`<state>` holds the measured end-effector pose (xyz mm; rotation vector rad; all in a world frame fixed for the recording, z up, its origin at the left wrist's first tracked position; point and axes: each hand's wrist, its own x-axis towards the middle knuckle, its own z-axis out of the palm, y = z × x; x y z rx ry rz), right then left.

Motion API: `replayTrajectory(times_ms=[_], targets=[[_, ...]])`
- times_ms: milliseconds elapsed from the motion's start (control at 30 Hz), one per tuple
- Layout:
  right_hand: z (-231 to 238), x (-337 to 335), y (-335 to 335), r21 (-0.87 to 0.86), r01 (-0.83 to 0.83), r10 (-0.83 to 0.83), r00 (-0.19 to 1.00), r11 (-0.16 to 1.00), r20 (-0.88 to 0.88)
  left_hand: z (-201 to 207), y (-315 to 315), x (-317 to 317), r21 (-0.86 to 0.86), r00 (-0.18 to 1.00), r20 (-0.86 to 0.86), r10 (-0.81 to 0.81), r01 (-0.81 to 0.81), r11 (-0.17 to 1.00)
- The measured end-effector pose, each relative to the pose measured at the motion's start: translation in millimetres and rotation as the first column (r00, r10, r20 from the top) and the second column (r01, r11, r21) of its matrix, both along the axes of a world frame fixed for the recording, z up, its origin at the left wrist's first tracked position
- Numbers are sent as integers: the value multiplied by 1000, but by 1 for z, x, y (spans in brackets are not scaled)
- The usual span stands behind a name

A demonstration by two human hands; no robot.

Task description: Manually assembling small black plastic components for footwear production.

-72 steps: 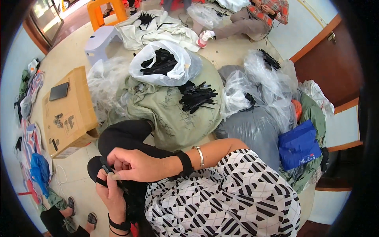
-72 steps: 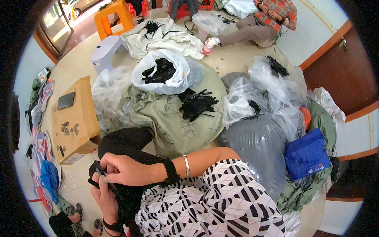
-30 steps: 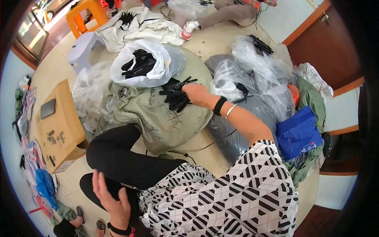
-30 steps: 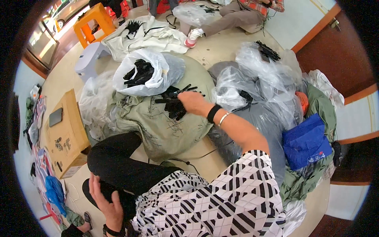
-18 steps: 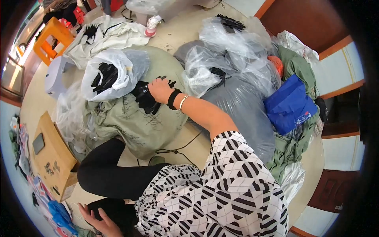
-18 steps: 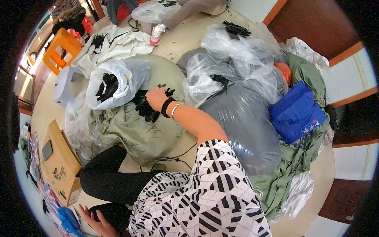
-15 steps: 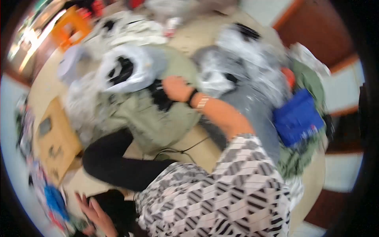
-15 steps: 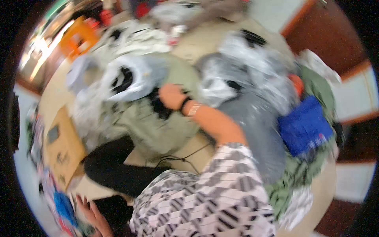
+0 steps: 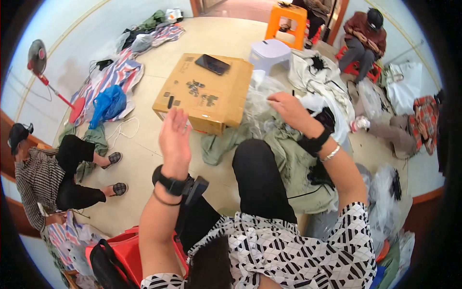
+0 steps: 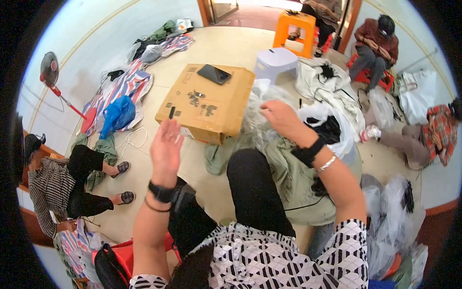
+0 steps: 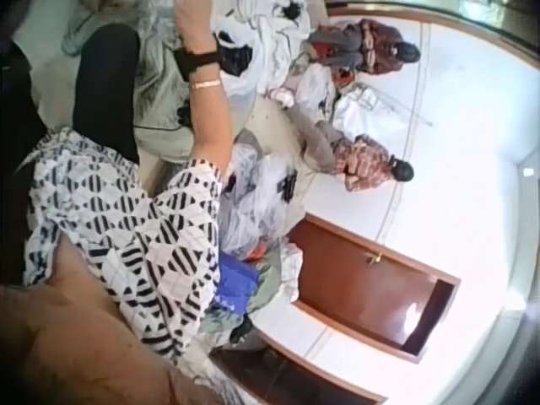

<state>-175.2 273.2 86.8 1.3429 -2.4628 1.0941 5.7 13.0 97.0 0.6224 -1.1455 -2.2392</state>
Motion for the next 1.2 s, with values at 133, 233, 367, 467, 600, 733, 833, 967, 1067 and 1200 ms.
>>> replayTrajectory(times_ms=[133, 233, 367, 467, 600, 733, 833, 967, 1067, 1200], targets=[[-26, -25, -102, -60, -113, 107, 990, 992, -95, -79, -27, -31, 212, 977, 209, 39, -85, 974], [-44, -49, -162, -8, -134, 132, 983, 991, -127, -99, -11, -29, 223, 944, 326, -53, -22, 975], [-61, -72, -252, 132, -104, 120, 986, 986, -118, -100, -6, -30, 274, 929, 359, -87, -16, 961], [-86, -82, -307, 134, -112, 144, 956, 985, -254, -109, -10, -37, 252, 905, 408, -121, 16, 968], [-100, -83, -353, 282, -91, 224, 845, 955, -486, -139, -29, -38, 347, 884, 439, -162, -1, 938], [-112, -111, -366, 431, -204, 375, 855, 879, -359, -147, -22, -55, 414, 862, 421, -282, 94, 906], [-107, -110, -341, 433, -256, 392, 882, 864, -261, -150, -21, -66, 437, 878, 398, -266, 74, 897], [-102, -99, -295, 505, -340, 502, 835, 793, -226, -158, -29, -75, 415, 852, 501, -153, -82, 906], [-103, -98, -270, 45, -434, 436, 884, 900, -168, -164, -31, -80, 478, 867, 452, -208, -38, 878], [-116, -125, -244, -173, -129, 180, 929, 976, 324, -182, -30, -90, 518, 861, 436, -260, -4, 856]])
